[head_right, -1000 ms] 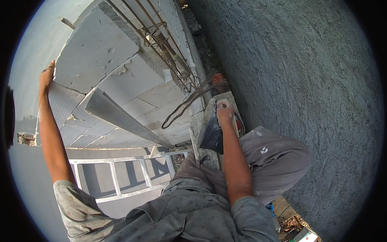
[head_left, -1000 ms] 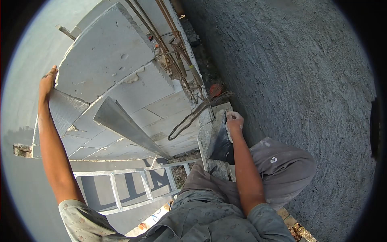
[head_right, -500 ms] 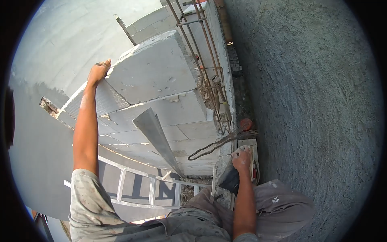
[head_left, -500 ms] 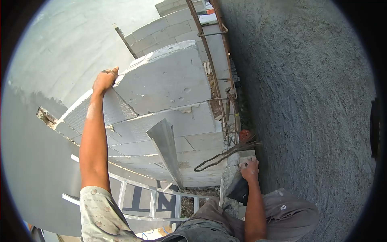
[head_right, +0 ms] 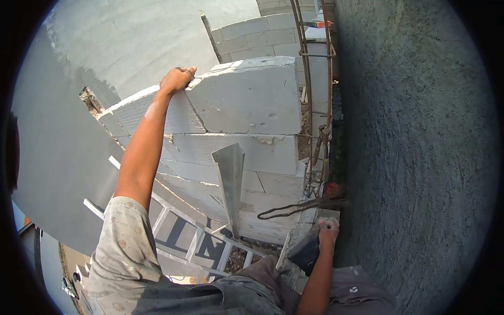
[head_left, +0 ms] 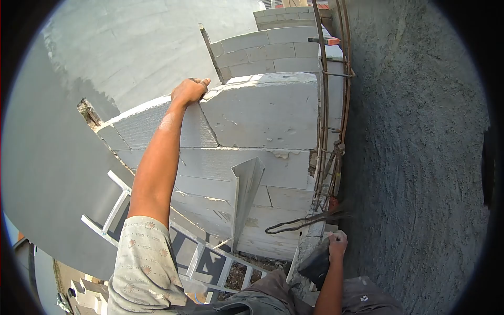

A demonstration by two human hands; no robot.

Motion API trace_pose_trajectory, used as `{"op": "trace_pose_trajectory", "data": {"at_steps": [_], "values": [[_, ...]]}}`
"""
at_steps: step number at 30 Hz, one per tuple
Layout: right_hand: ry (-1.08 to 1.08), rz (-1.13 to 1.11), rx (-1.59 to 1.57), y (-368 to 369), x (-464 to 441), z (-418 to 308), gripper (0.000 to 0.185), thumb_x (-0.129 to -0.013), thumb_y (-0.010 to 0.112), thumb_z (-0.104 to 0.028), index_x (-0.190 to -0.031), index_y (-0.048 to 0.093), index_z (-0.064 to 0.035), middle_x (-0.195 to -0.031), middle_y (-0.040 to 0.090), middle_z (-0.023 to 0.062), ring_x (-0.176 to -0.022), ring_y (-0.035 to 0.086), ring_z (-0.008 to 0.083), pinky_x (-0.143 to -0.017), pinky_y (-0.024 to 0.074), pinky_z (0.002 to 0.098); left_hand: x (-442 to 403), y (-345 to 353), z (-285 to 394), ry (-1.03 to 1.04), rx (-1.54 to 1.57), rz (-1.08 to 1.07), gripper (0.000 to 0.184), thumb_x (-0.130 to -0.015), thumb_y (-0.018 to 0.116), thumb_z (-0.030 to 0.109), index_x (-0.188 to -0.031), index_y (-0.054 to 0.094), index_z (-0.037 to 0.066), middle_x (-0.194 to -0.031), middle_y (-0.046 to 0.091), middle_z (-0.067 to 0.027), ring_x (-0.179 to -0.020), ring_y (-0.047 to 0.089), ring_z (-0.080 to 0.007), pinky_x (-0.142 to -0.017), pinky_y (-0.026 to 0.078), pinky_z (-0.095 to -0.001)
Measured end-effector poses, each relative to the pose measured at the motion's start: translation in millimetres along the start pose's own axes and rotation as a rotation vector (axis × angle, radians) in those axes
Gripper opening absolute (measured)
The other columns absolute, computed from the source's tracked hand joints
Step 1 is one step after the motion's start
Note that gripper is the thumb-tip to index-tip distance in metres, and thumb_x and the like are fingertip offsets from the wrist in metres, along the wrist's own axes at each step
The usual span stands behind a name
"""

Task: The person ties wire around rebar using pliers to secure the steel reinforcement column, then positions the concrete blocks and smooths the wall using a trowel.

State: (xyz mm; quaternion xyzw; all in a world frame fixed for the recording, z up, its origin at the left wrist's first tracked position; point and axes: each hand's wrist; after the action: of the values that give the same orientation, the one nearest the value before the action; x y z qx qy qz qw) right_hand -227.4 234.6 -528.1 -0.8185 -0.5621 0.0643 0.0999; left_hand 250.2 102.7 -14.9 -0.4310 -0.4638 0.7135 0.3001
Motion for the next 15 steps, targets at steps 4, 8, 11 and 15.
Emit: {"op": "trace_pose_trajectory", "data": {"at_steps": [4, 8, 11, 15], "values": [[0.1, 0.014, -0.202, 4.7, -11.0, 23.4, 0.022, -0.083, 0.073, -0.012, -0.069, 0.062, 0.0009, -0.087, 0.061, 0.0059, -0.083, 0.054, 0.0136, -0.077, 0.0422, 0.0287, 3.2, -1.3, 3.1, -0.003, -0.001, 0.007, 0.051, -0.093, 0.044, 0.059, -0.106, 0.074, 0.02, -0.112, 0.07, -0.0086, -0.112, 0.062, -0.0289, -0.096, 0.043, -0.0422], [0.009, -0.03, -0.146, 0.8, -14.9, 34.4, 0.023, -0.085, 0.072, -0.014, -0.071, 0.061, 0.0006, -0.083, 0.06, 0.0049, -0.08, 0.052, 0.0123, -0.075, 0.0412, 0.0277, 4.9, -1.6, 3.5, -0.006, -0.014, 0.012, 0.051, -0.093, 0.044, 0.059, -0.105, 0.074, 0.02, -0.112, 0.07, -0.0089, -0.113, 0.062, -0.0293, -0.097, 0.043, -0.0425], [-0.143, -0.129, 0.176, -10.1, -6.4, 1.7, 0.025, -0.081, 0.073, -0.02, -0.097, 0.066, -0.0016, -0.108, 0.06, 0.015, -0.105, 0.055, 0.0288, -0.093, 0.0418, 0.0369, 4.9, -1.8, 3.5, -0.011, -0.019, 0.013, 0.051, -0.093, 0.043, 0.059, -0.106, 0.074, 0.02, -0.113, 0.07, -0.0092, -0.113, 0.062, -0.0294, -0.097, 0.043, -0.0428], [-0.034, -0.178, 0.317, -13.1, 3.4, -28.2, 0.056, -0.081, 0.072, -0.025, -0.131, 0.055, -0.0066, -0.138, 0.048, 0.0217, -0.129, 0.042, 0.039, -0.109, 0.0342, 0.0443, 6.1, -3.1, 4.3, -0.002, -0.023, 0.013, 0.052, -0.093, 0.043, 0.059, -0.108, 0.073, 0.02, -0.114, 0.07, -0.0097, -0.113, 0.062, -0.0298, -0.098, 0.043, -0.0431]]}}
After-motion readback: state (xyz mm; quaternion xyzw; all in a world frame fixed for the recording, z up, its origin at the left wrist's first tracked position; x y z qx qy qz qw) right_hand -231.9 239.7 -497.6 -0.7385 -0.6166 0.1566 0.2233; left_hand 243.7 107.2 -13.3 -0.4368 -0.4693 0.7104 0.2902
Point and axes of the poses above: each hand's wrist, its own x-axis away from the middle knuckle, its own y-axis out of the palm, z = x × y
